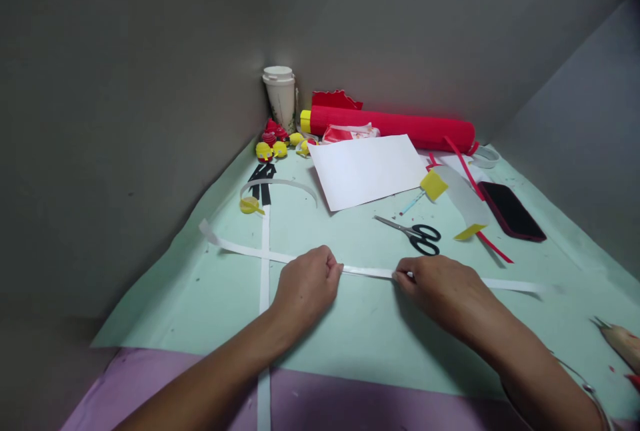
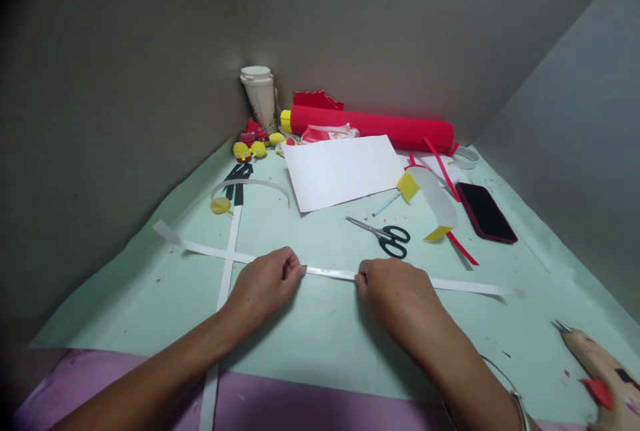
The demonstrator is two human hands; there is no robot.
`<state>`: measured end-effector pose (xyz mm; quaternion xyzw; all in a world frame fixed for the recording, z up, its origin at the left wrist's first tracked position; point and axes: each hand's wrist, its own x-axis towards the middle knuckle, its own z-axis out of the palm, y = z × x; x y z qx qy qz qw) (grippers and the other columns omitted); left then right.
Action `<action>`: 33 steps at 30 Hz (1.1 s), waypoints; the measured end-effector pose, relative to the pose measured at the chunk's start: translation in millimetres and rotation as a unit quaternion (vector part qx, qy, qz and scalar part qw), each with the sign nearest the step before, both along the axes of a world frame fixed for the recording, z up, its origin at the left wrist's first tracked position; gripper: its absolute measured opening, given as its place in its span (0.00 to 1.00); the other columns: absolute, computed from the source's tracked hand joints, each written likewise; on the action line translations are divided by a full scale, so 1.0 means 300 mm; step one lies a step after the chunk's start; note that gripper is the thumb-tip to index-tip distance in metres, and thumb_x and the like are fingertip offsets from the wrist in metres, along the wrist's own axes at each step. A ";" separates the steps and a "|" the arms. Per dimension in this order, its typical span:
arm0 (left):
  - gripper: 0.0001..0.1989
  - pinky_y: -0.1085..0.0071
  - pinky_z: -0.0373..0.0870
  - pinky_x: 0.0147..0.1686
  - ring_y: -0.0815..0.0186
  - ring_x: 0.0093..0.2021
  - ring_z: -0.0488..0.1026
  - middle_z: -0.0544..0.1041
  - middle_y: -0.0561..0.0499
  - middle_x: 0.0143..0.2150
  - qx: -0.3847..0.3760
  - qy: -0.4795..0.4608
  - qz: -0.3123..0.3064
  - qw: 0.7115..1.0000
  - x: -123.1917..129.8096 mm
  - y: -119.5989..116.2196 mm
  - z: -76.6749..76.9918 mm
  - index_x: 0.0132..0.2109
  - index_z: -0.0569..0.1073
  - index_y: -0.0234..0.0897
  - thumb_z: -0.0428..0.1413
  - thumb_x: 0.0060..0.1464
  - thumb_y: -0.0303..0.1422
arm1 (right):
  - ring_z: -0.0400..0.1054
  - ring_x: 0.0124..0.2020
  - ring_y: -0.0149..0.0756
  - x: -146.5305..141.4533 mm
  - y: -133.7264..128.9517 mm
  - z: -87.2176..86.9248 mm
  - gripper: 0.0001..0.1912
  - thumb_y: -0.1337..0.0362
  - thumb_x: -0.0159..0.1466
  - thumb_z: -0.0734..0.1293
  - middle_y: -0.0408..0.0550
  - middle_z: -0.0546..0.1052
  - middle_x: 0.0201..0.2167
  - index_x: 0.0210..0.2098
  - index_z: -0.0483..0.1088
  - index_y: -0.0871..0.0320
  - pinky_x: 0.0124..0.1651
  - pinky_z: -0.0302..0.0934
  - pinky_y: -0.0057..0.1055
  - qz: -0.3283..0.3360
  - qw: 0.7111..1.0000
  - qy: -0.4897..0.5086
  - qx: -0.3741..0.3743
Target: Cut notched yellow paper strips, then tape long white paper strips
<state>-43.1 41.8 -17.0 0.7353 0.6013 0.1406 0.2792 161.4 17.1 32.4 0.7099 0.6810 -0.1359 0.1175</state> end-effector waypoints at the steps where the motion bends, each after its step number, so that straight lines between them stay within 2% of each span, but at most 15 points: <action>1: 0.09 0.70 0.50 0.25 0.66 0.26 0.66 0.74 0.53 0.27 0.000 0.001 0.000 1.000 0.000 0.000 -0.001 0.30 0.66 0.40 0.49 0.57 0.35 | 0.72 0.30 0.43 0.000 0.002 -0.001 0.15 0.62 0.64 0.58 0.49 0.79 0.28 0.34 0.78 0.51 0.26 0.47 0.31 0.000 1.000 -0.001 0.001; 33: 0.08 0.69 0.49 0.25 0.66 0.25 0.64 0.72 0.52 0.26 0.014 0.022 -0.005 1.000 0.004 0.001 -0.007 0.30 0.66 0.39 0.49 0.56 0.34 | 0.71 0.29 0.44 -0.011 0.009 -0.005 0.15 0.62 0.63 0.58 0.50 0.79 0.27 0.29 0.77 0.52 0.25 0.45 0.31 0.001 1.000 -0.022 -0.001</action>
